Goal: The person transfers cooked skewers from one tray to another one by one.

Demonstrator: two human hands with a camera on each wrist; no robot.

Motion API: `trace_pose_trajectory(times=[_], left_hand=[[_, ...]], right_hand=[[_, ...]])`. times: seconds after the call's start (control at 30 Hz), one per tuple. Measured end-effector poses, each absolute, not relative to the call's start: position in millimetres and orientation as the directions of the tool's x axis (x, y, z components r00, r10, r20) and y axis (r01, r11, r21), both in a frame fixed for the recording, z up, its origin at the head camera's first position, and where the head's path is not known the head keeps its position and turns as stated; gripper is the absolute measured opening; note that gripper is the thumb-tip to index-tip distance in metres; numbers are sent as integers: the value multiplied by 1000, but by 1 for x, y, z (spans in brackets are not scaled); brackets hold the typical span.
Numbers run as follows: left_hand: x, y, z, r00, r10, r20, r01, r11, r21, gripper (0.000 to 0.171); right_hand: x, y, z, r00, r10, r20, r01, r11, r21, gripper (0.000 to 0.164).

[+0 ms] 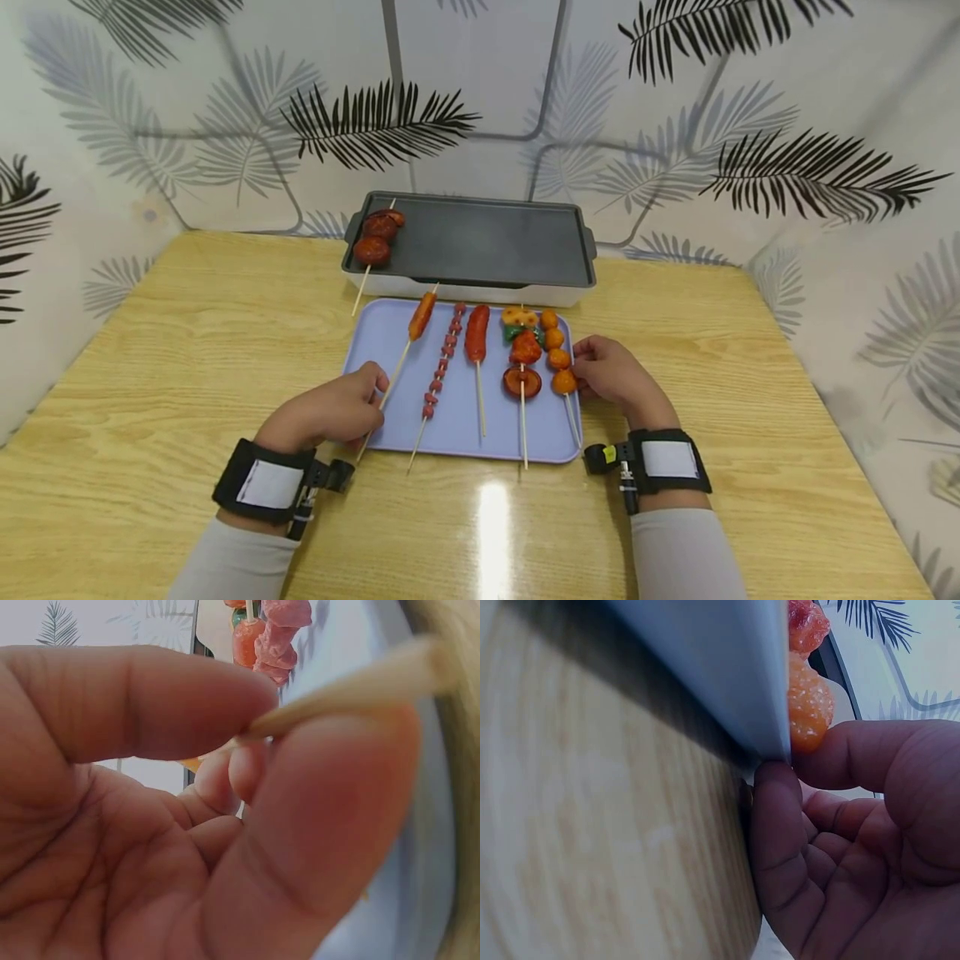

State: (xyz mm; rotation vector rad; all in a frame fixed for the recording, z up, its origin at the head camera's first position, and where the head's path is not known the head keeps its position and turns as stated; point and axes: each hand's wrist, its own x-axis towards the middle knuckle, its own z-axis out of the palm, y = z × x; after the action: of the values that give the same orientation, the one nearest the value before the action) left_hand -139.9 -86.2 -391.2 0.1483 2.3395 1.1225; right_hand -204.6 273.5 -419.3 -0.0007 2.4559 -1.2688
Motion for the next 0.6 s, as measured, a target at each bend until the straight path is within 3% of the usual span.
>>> trace_pose_trajectory(times=[0.6], left_hand=[[-142,-76,-392,-842,312,-441,-122,685,718,38]], right_hand=[[-205,275,-421,-930,-167,-327,174,584,-793,33]])
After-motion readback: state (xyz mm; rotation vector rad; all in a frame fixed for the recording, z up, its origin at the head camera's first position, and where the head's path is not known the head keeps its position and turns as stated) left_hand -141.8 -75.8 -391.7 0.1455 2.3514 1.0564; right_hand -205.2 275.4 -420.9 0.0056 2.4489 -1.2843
